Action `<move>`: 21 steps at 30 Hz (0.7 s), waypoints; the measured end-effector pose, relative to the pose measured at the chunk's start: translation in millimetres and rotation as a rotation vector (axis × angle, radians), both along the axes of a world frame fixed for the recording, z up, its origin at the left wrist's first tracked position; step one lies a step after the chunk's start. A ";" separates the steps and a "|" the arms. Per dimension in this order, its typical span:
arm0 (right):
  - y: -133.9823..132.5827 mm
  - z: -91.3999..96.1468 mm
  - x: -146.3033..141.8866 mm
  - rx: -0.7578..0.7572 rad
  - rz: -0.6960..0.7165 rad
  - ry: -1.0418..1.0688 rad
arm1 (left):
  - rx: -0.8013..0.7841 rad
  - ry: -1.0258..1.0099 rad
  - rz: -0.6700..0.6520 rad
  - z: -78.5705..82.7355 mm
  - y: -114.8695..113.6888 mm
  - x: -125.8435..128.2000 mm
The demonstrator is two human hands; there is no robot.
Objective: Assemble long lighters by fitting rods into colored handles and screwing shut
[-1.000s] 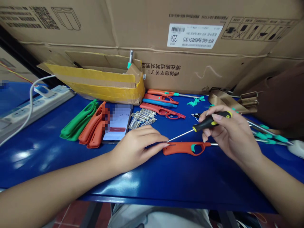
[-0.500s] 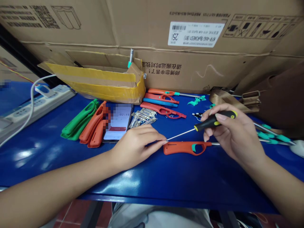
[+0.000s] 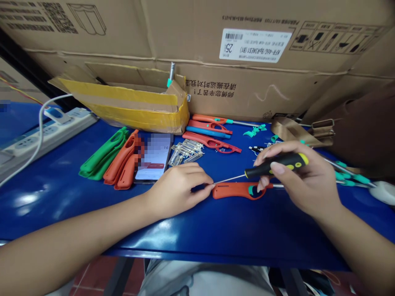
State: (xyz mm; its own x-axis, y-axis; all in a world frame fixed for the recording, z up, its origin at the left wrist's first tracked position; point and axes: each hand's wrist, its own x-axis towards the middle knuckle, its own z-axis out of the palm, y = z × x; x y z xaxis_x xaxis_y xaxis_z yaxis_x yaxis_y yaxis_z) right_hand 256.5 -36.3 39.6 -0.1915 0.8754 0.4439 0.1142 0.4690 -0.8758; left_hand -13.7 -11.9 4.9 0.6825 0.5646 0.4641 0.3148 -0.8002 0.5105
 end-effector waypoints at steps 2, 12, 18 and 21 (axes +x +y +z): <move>-2.1 3.8 -2.8 0.011 0.016 -0.005 | -0.032 0.008 -0.007 0.9 -1.3 0.9; -5.3 44.1 -32.6 0.230 -0.244 -0.005 | -0.176 0.033 -0.025 -10.1 -7.4 8.8; -1.9 28.9 -58.6 0.284 -0.315 0.028 | -0.211 -0.007 -0.067 -16.9 -5.5 11.5; -1.4 15.4 -58.6 0.366 -0.341 -0.032 | -0.233 0.005 -0.084 -14.3 -5.9 11.0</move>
State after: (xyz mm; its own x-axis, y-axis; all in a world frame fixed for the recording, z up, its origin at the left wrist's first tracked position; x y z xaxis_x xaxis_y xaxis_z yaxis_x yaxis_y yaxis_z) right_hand 197.9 -37.7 55.1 0.0599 0.6785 0.7321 0.3389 0.6761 -0.6543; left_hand -2.8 -17.8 -9.4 0.7334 0.5975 0.3242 0.2554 -0.6841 0.6832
